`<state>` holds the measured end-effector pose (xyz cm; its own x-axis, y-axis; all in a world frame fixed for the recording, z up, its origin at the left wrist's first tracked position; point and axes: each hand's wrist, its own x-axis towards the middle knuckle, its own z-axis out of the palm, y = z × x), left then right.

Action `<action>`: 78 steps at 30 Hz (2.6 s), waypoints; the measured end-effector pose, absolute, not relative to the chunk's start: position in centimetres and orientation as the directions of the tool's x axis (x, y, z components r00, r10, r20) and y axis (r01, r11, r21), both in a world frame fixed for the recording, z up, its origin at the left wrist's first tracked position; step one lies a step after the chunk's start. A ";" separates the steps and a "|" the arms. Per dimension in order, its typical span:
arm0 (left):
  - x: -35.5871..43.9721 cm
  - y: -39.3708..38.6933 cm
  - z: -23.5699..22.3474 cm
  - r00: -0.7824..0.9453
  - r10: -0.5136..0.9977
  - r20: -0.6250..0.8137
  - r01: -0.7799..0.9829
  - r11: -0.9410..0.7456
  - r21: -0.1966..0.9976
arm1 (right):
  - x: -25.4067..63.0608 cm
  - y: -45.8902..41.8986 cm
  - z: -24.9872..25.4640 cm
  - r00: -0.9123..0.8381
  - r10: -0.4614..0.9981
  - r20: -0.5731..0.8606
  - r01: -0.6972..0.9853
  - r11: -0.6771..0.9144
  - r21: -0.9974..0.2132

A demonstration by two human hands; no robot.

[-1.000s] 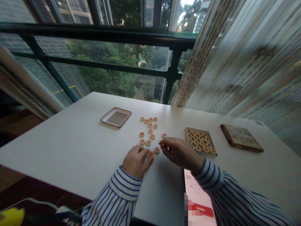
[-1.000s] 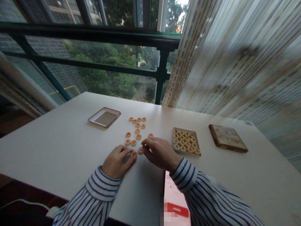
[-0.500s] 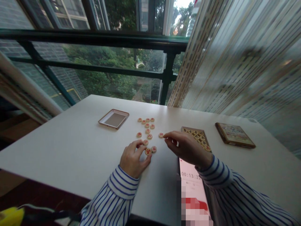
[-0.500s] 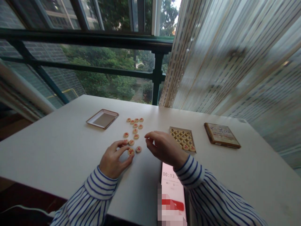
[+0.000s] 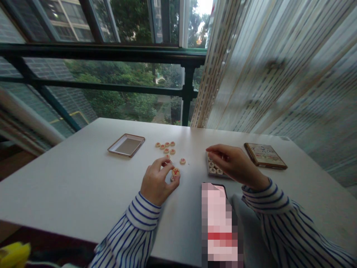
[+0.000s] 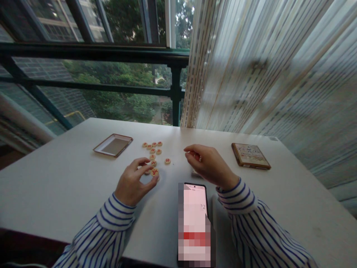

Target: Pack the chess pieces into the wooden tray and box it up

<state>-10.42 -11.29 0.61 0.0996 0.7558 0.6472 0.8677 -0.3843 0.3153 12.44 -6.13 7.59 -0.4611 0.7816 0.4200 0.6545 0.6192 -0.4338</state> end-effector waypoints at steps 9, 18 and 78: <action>-7.3 -8.9 2.7 0.154 0.747 0.646 0.817 -0.464 0.342 | 14.6 -5.9 8.5 -0.362 0.825 0.435 0.683 0.552 -0.479; -5.5 -6.9 4.2 0.191 0.729 0.658 0.749 -0.541 0.382 | 15.1 -5.1 7.9 -0.402 0.833 0.381 0.626 0.554 -0.549; -2.2 -1.6 6.8 0.453 0.886 0.097 0.239 -0.225 0.945 | 15.8 -2.8 5.8 -0.225 0.957 0.184 0.146 0.220 -0.964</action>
<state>-2.17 -1.60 6.79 0.4526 0.8865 0.0966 0.2388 -0.2249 0.9447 15.76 -2.82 5.81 -0.2253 0.9567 0.1843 0.1460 0.2202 -0.9645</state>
